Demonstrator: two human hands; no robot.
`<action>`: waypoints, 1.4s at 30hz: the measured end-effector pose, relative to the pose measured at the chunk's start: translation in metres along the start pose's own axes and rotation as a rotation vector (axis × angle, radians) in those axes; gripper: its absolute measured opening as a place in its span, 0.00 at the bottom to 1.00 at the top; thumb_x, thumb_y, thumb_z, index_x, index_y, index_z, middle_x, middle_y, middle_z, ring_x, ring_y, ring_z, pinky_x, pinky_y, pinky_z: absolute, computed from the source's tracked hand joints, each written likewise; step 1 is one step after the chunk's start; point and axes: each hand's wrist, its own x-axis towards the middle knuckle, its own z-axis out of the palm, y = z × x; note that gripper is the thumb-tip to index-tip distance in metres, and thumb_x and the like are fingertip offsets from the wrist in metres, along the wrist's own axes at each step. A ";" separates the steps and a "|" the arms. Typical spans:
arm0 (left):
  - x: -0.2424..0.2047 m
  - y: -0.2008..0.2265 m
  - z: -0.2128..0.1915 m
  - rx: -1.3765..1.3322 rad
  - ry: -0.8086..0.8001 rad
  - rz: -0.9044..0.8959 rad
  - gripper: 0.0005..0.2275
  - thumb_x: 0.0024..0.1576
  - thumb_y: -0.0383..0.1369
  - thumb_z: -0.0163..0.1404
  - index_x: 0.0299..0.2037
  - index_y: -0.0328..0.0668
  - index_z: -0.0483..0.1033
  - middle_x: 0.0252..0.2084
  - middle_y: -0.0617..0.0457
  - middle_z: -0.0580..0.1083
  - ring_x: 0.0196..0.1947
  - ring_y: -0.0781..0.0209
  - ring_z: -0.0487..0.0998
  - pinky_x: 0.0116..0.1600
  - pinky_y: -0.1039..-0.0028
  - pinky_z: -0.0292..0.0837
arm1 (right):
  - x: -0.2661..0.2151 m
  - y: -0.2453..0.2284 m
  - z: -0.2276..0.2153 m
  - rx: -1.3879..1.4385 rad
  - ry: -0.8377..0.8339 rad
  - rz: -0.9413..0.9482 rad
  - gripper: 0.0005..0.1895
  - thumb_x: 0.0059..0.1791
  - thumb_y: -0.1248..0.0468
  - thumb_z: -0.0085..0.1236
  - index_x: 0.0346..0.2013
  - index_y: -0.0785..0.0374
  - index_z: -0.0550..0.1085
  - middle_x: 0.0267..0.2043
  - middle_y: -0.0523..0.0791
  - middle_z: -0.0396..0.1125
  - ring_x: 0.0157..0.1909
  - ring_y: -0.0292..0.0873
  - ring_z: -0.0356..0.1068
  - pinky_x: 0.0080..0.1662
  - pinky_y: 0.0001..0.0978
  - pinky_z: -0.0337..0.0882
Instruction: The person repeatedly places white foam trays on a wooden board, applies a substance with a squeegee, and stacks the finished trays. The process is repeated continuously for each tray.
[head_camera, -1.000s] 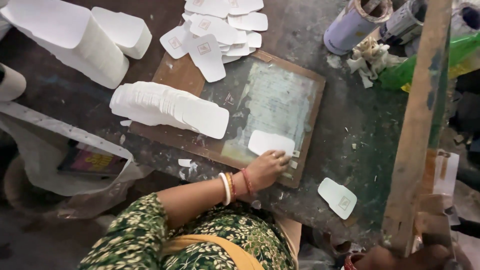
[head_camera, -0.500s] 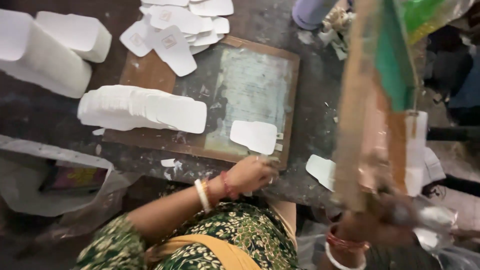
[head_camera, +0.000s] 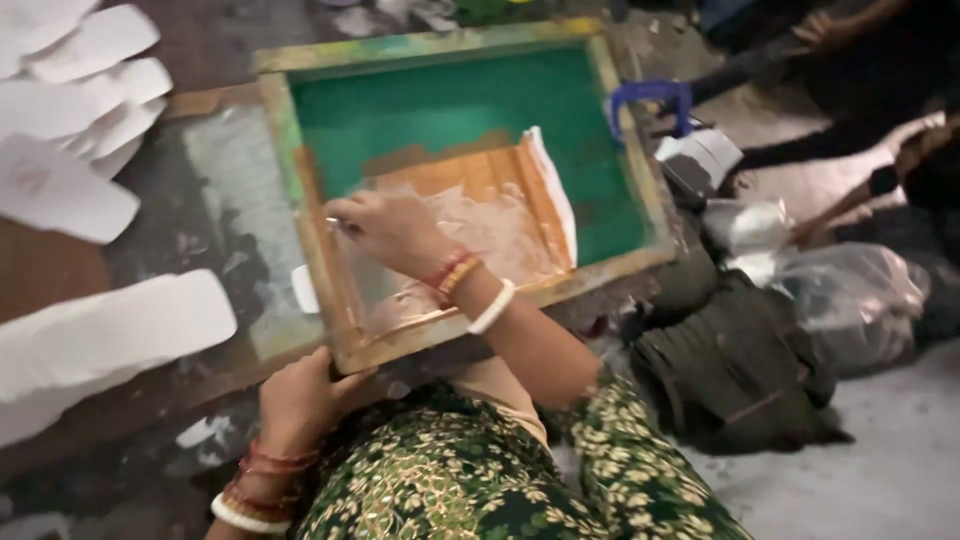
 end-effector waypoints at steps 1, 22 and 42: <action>0.004 0.001 -0.005 0.061 -0.026 -0.022 0.29 0.47 0.64 0.53 0.36 0.44 0.78 0.31 0.42 0.80 0.36 0.39 0.81 0.39 0.52 0.75 | 0.010 0.012 0.011 -0.029 -0.039 0.046 0.10 0.51 0.61 0.54 0.45 0.55 0.78 0.36 0.48 0.73 0.37 0.55 0.74 0.37 0.47 0.71; -0.005 0.017 -0.057 -0.671 0.232 0.566 0.19 0.50 0.31 0.61 0.52 0.35 0.78 0.44 0.48 0.80 0.41 0.57 0.81 0.46 0.69 0.75 | -0.116 -0.067 -0.115 -0.084 0.703 -0.175 0.18 0.52 0.54 0.64 0.46 0.63 0.70 0.47 0.50 0.74 0.47 0.48 0.78 0.48 0.38 0.80; 0.093 -0.127 -0.112 0.275 0.441 0.388 0.15 0.53 0.42 0.52 0.47 0.49 0.82 0.49 0.49 0.77 0.51 0.50 0.79 0.57 0.63 0.73 | -0.136 -0.056 -0.162 -0.014 1.083 0.028 0.07 0.58 0.66 0.52 0.48 0.68 0.68 0.48 0.58 0.73 0.48 0.54 0.77 0.52 0.44 0.78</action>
